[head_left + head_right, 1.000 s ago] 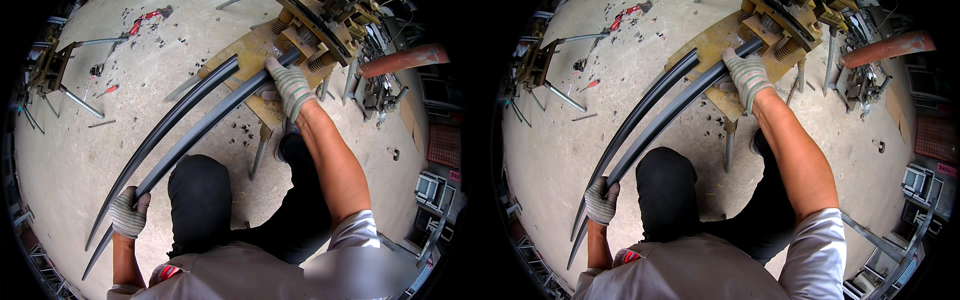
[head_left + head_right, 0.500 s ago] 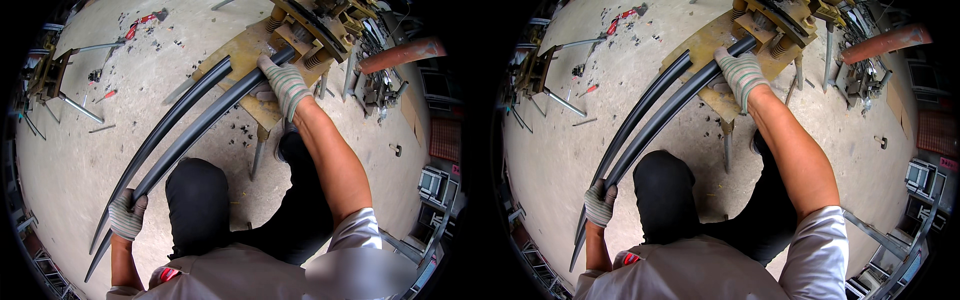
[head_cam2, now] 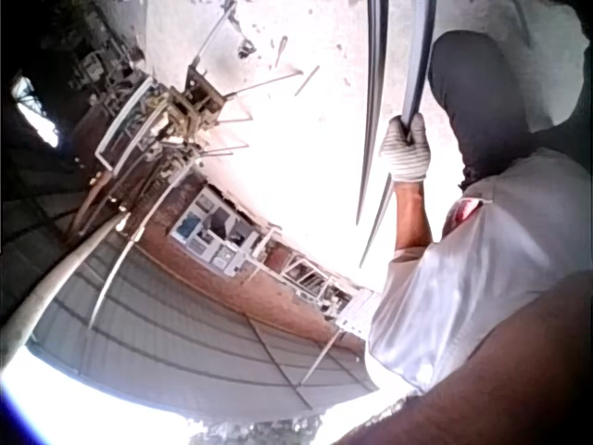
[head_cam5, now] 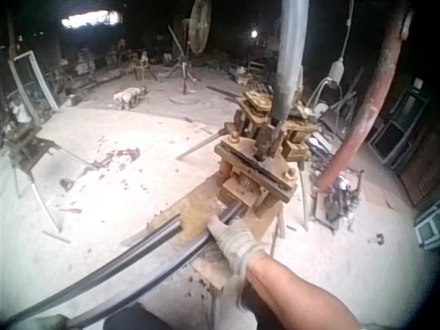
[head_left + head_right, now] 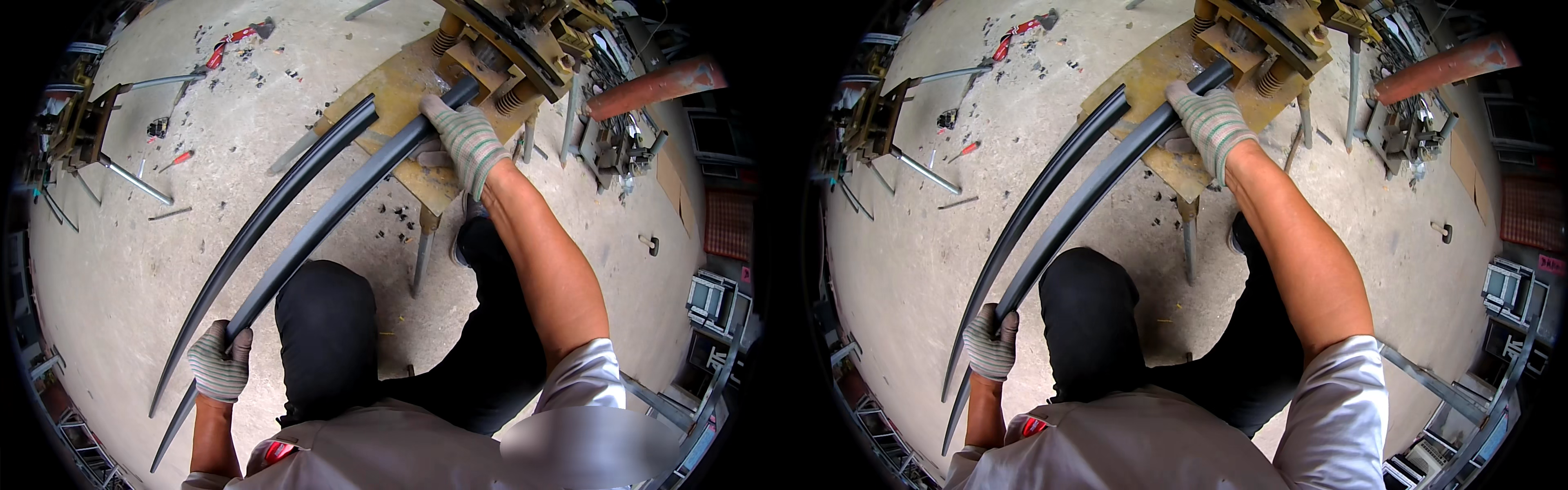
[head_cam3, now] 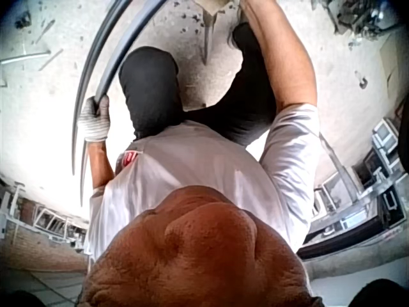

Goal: The person bends long metal rods using a manual bending machine, repeatedly positioning and pressing the rods to form curved shapes. The person then places the bent rods onto a large rectangular frame on the floor.

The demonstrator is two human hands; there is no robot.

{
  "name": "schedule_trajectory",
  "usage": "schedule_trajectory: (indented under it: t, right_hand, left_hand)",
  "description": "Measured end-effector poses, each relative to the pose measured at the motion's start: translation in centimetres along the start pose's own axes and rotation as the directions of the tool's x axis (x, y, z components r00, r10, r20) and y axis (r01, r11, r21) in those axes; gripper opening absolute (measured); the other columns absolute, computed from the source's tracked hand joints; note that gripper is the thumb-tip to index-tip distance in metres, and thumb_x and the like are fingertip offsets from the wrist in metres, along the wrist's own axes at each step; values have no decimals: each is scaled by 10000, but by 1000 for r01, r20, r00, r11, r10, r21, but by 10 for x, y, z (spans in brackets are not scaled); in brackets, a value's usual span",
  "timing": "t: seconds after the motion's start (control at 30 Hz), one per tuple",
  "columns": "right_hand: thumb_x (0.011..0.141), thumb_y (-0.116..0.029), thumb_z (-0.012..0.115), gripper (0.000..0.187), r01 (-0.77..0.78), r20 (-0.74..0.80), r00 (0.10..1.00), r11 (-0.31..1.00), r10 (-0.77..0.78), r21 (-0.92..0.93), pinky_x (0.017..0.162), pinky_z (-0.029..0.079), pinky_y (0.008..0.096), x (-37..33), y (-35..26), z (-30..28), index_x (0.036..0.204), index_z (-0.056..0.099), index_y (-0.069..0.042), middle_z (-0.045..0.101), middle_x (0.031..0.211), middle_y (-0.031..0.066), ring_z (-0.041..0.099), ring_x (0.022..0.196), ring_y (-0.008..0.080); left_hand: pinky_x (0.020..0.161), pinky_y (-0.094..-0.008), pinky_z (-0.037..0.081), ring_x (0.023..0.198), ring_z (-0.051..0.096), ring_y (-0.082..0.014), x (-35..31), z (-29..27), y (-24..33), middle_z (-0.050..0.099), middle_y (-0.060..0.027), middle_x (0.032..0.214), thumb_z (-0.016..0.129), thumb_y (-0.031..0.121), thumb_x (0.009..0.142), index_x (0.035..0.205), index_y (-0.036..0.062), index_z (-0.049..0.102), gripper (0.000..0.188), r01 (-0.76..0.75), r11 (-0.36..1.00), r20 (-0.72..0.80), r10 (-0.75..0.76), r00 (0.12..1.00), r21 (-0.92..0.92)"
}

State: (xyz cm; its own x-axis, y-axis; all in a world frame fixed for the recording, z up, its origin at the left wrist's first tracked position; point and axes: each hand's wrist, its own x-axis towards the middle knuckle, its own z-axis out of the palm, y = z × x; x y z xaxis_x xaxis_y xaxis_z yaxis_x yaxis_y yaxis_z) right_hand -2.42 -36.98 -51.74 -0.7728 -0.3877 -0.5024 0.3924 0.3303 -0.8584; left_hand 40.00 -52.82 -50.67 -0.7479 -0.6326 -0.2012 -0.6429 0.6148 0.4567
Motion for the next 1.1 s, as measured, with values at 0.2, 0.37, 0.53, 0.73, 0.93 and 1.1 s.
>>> schedule_trajectory:
  t: [0.2, 0.37, 0.53, 0.73, 0.93, 1.1]
  right_hand:
    - [1007, -378, 665, 371, 14, 9, 1000, 1000, -14, 14, 530, 611, 305, 2, 2, 0, 1054, 646, -10, 707, 877, 115, 699, 649, 202]
    - [964, -348, 678, 353, 64, -75, 995, 997, -68, -50, 556, 581, 323, 14, 14, -2, 978, 645, 3, 687, 847, 98, 665, 653, 174]
    - [958, -374, 680, 371, 28, -75, 997, 999, -30, -35, 572, 569, 331, 2, 7, 4, 962, 646, -4, 685, 854, 98, 654, 665, 171]
    - [1009, -388, 662, 388, 92, -41, 995, 996, -92, -17, 479, 592, 282, 18, 18, -3, 1048, 658, -2, 721, 852, 113, 702, 600, 198]
    - [951, -370, 700, 362, 65, -40, 997, 998, -64, 23, 609, 574, 331, 18, 19, -3, 981, 649, -12, 688, 848, 86, 666, 695, 185]
    - [994, -375, 673, 364, 13, -17, 1000, 998, -12, 66, 526, 591, 293, 5, 7, -1, 1037, 660, -14, 711, 874, 96, 691, 642, 187]
  left_hand:
    - [525, -387, 429, 538, 563, -303, -6, 6, 3, 560, -152, 637, 739, 280, 953, 891, 11, 645, 291, -49, 997, -87, 55, 995, 62]
    - [524, -376, 417, 530, 530, -269, 5, 0, -3, 538, -138, 603, 734, 303, 962, 869, 15, 624, 322, 10, 999, 50, -8, 999, -42]
    - [521, -373, 403, 532, 523, -244, 8, -2, -14, 537, -131, 596, 740, 318, 959, 852, 23, 624, 335, 42, 993, 97, -31, 995, -107]
    - [520, -378, 409, 532, 535, -268, 3, 4, -1, 552, -134, 622, 747, 307, 951, 890, 21, 656, 307, -69, 997, -99, 73, 992, 46]
    - [519, -376, 420, 537, 551, -276, 4, 5, -2, 553, -142, 624, 746, 307, 951, 894, 17, 668, 306, -49, 999, -54, 49, 997, 4]
    - [513, -377, 404, 517, 520, -262, 9, 3, -10, 525, -132, 594, 735, 318, 959, 859, 18, 640, 330, -77, 997, -85, 76, 994, -13]
